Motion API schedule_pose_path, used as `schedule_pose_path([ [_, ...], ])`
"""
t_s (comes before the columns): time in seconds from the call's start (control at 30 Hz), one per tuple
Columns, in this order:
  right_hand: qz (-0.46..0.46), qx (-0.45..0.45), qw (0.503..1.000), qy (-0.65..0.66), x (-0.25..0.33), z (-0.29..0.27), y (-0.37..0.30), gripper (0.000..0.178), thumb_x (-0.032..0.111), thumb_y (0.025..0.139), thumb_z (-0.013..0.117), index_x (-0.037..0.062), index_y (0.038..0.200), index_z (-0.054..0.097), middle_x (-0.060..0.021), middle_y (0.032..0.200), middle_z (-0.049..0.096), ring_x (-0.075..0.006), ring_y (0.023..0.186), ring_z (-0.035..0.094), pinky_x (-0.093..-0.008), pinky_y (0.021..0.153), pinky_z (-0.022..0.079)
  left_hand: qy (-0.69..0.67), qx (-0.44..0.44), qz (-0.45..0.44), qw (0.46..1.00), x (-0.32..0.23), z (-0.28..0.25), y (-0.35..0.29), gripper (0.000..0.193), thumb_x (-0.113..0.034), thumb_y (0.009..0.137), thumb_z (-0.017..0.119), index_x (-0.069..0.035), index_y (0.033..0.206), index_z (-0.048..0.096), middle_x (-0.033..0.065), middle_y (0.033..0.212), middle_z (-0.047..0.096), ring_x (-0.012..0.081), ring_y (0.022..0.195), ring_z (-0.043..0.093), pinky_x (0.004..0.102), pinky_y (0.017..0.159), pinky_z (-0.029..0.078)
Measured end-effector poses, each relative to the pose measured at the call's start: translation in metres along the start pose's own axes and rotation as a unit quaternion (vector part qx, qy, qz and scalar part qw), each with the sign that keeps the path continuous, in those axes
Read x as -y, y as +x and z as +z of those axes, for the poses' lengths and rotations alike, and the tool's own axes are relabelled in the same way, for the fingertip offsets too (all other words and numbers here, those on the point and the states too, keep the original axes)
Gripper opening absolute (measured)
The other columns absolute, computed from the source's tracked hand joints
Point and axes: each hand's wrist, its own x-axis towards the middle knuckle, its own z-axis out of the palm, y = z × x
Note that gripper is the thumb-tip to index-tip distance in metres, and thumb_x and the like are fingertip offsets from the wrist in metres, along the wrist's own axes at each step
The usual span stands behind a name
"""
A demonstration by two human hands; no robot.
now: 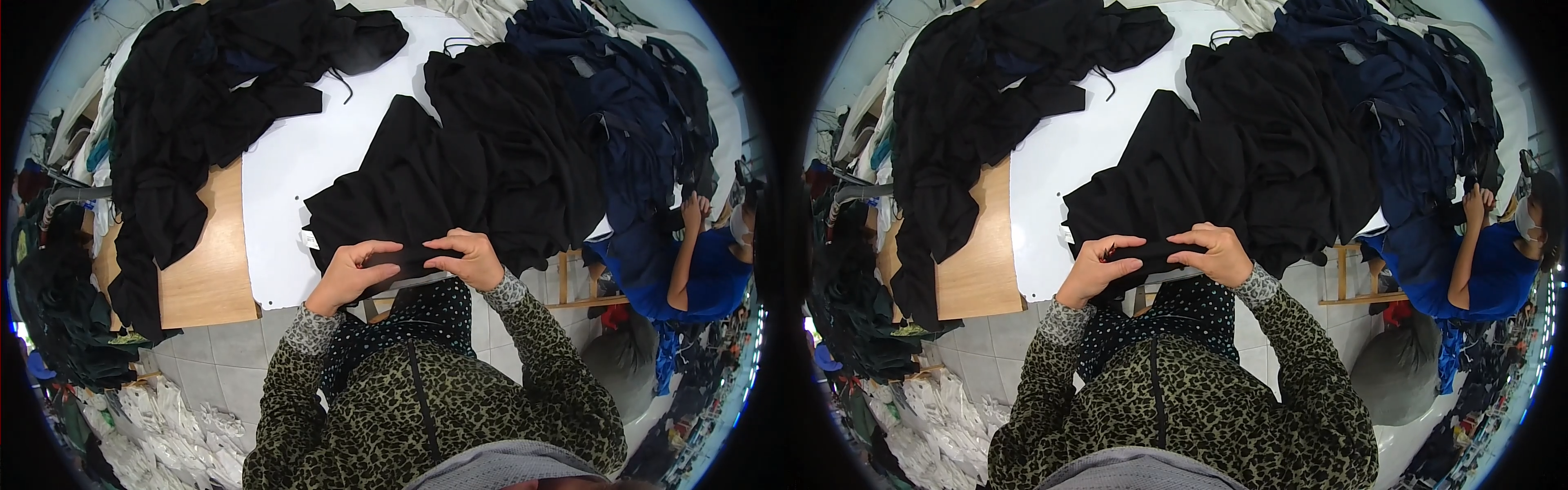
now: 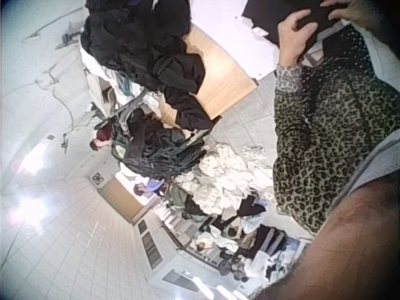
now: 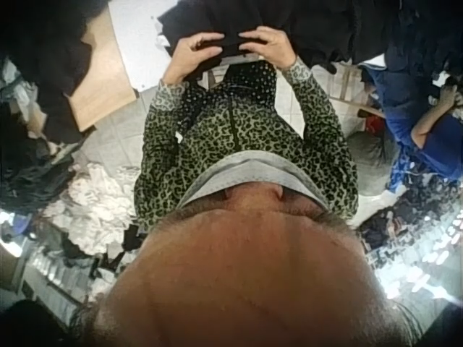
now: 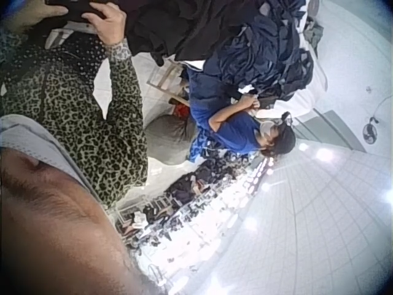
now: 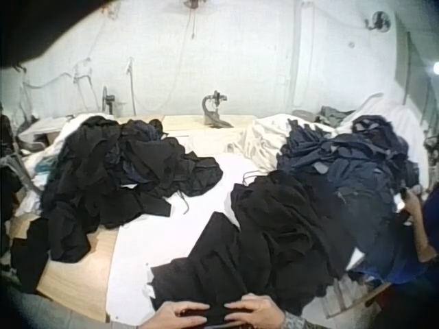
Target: The recorder is using thread nippers to inspect and trim excess threads from black fabric garments on a workbench.
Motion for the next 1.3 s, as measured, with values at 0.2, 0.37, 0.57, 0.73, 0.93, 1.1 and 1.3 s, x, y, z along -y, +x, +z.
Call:
schedule_pose_path([
  [0.2, 0.022, -0.003, 0.998, 0.067, -0.001, 0.006, 0.0, 0.019, 0.006, 0.075, 0.074, 0.0003, 0.092, 0.069, -0.0053, 0.073, 0.062, -0.011, 0.061, 0.058, -0.0237, 0.054, 0.044, 0.016, 0.0, -0.002, 1.0, 0.002, -0.001, 0.001, 0.029, -0.005, 0.079, 0.071, 0.0, 0.108, 0.065, 0.0004, 0.09, 0.066, 0.0037, 0.078, 0.057, 0.018, 0.07, 0.046],
  [0.37, 0.075, 0.001, 0.988, 0.133, 0.004, 0.008, 0.003, 0.016, 0.005, 0.075, 0.073, -0.002, 0.089, 0.067, -0.0058, 0.074, 0.063, -0.0092, 0.063, 0.059, -0.0226, 0.055, 0.045, 0.056, 0.003, 0.066, 0.996, 0.004, 0.003, 0.007, 0.027, -0.01, 0.079, 0.073, -0.003, 0.104, 0.067, 0.0009, 0.084, 0.066, 0.0066, 0.073, 0.06, 0.0204, 0.063, 0.048],
  [0.57, 0.033, -0.002, 0.998, 0.044, 0.001, 0.007, 0.004, 0.018, 0.007, 0.076, 0.074, -0.0032, 0.088, 0.066, -0.0074, 0.076, 0.065, -0.0088, 0.064, 0.06, -0.0229, 0.056, 0.046, 0.36, -0.119, 0.324, 0.867, -0.012, 0.017, 0.013, 0.019, -0.015, 0.073, 0.075, -0.01, 0.09, 0.07, 0.0017, 0.08, 0.058, 0.0191, 0.075, 0.058, 0.0291, 0.06, 0.049],
  [0.73, 0.069, 0.017, 0.995, 0.076, -0.001, 0.011, 0.006, 0.017, 0.008, 0.075, 0.074, -0.0034, 0.085, 0.065, -0.0086, 0.076, 0.066, -0.0098, 0.067, 0.061, -0.0246, 0.058, 0.047, 0.358, -0.11, 0.363, 0.853, -0.002, 0.035, 0.023, 0.015, -0.008, 0.071, 0.072, -0.007, 0.084, 0.064, 0.0025, 0.079, 0.058, 0.0195, 0.072, 0.057, 0.0308, 0.055, 0.047],
  [0.93, 0.063, -0.002, 0.993, 0.096, -0.007, 0.015, 0.007, 0.018, 0.007, 0.075, 0.074, -0.0038, 0.087, 0.065, -0.0073, 0.077, 0.067, -0.0084, 0.066, 0.061, -0.0233, 0.057, 0.048, 0.351, -0.114, 0.278, 0.887, -0.001, 0.038, 0.032, 0.008, -0.003, 0.079, 0.066, 0.001, 0.081, 0.059, 0.0064, 0.075, 0.057, 0.0192, 0.065, 0.056, 0.0302, 0.057, 0.045],
  [1.1, 0.141, 0.016, 0.974, 0.178, -0.007, 0.01, 0.008, 0.017, 0.007, 0.076, 0.074, -0.0033, 0.086, 0.065, -0.0054, 0.075, 0.067, -0.0067, 0.065, 0.06, -0.0217, 0.057, 0.048, 0.15, -0.022, 0.116, 0.982, -0.007, 0.028, 0.034, 0.009, -0.005, 0.083, 0.064, 0.002, 0.083, 0.059, 0.0007, 0.077, 0.057, 0.0089, 0.064, 0.051, 0.0264, 0.058, 0.042],
  [1.3, 0.106, 0.017, 0.983, 0.15, -0.012, 0.015, 0.006, 0.017, 0.008, 0.076, 0.074, -0.0029, 0.085, 0.065, -0.0045, 0.075, 0.066, -0.0062, 0.064, 0.059, -0.0214, 0.056, 0.047, 0.348, -0.058, 0.248, 0.902, -0.001, 0.035, 0.033, 0.01, -0.007, 0.084, 0.064, 0.002, 0.084, 0.06, 0.0027, 0.081, 0.06, 0.0093, 0.065, 0.052, 0.0258, 0.057, 0.042],
])
